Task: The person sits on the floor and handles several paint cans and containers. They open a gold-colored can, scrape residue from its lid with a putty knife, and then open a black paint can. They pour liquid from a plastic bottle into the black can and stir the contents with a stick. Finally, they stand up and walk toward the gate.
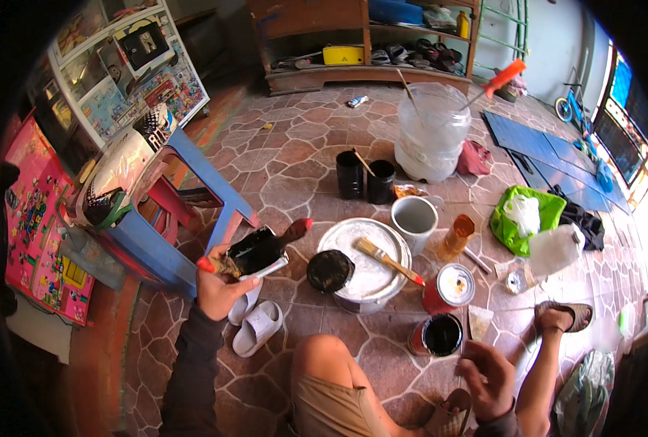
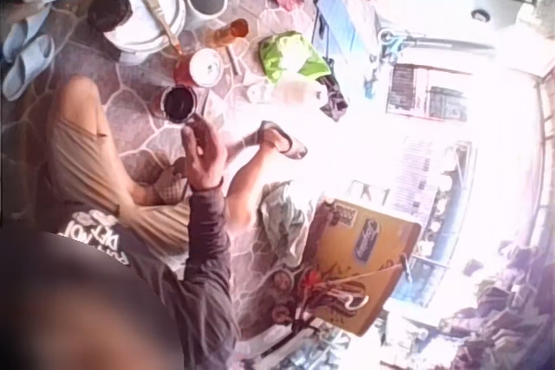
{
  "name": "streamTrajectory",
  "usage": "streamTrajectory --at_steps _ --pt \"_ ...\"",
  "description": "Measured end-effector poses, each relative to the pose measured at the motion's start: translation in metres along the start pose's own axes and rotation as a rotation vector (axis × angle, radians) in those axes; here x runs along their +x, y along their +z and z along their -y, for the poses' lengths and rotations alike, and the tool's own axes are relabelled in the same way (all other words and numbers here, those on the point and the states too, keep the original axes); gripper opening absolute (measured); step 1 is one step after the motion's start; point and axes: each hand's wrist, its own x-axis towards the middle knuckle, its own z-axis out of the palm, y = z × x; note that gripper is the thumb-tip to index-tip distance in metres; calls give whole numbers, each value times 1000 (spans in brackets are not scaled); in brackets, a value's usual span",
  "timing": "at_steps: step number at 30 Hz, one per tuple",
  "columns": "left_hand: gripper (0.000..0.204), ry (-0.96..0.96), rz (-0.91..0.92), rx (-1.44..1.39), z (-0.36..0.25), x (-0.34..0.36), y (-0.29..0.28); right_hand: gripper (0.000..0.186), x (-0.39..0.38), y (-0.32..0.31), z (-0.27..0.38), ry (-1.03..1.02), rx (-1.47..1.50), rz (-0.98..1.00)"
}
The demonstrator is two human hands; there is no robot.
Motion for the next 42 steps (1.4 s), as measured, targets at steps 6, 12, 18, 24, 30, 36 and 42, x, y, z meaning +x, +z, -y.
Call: streamTrajectory --at_steps 6,12,18,24,30,36,42 --pt "59 -13 236 101 -57 -82 61 68 -5 45 45 -265 57 205" --pt "55 42 396 64 -83 -140 157 41 -17 6 41 -571 -335 60" --pt "55 52 445 -112 -75 -195 263 33 -68 -62 4 -446 -499 31" --pt "58 -208 590 -195 -55 -257 373 26 -78 -119 -55 -155 -552 -184" --pt "59 67 432 -21 -9 -258 483 19 -30 -165 -123 -141 -459 -348" --pt "58 65 537 179 20 -244 554 20 6 -206 -187 -200 -498 -350" --pt "44 172 600 374 29 -242 565 19 6 -210 -229 -124 -478 -312"
